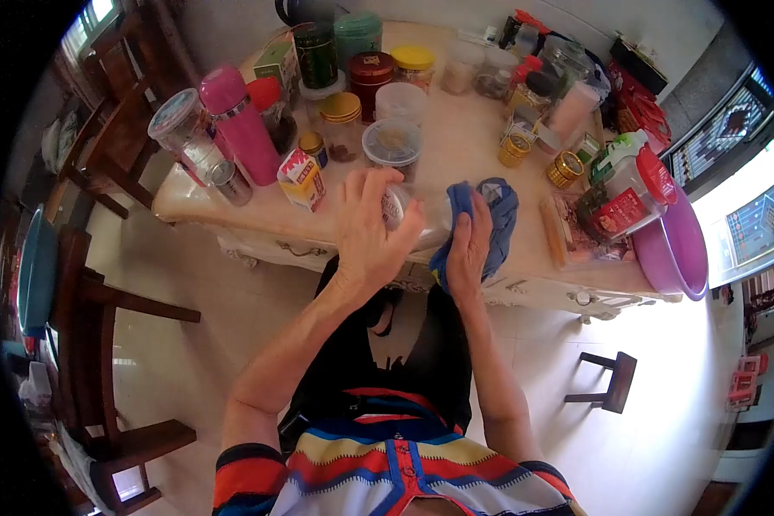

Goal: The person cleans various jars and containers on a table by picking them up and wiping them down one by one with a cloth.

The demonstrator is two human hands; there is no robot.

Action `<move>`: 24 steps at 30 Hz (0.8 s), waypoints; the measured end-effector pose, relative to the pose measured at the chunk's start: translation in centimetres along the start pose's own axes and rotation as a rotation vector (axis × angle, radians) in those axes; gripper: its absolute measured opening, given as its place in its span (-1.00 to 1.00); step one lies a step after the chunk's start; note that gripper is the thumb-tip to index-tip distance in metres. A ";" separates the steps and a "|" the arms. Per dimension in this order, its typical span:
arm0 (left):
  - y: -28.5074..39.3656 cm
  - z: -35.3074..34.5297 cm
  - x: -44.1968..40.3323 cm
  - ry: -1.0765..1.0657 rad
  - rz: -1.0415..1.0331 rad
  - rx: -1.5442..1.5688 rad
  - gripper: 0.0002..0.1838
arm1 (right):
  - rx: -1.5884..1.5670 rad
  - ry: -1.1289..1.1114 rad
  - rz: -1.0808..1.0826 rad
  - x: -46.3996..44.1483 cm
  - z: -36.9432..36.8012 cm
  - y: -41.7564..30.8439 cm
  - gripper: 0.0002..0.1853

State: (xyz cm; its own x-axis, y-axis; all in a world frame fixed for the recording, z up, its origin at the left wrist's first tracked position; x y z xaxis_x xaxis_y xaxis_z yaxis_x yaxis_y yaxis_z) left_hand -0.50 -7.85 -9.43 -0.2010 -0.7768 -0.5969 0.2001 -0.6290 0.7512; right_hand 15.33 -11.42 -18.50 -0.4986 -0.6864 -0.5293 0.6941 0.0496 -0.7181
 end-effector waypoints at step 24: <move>0.7 -1.4 -1.4 0.058 -0.024 -0.057 -0.64 | -0.172 -0.053 -0.200 -1.0 -0.2 1.7 -0.44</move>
State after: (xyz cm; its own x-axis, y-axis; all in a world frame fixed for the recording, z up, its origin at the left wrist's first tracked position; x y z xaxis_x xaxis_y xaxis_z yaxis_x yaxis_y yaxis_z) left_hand 1.28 -7.24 -8.51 -0.1510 -0.7606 -0.6314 0.2504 -0.6473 0.7199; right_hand 16.89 -10.48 -19.24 -0.5861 -0.7316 -0.3481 0.4840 0.0284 -0.8746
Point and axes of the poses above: each hand's wrist, its own x-axis away from the middle knuckle, its own z-axis out of the back of the hand, y = z × x, the point moved 3 cm from there along -x, towards the middle knuckle, and after that the axes turned 13 degrees about x, right-handed, at the moved point
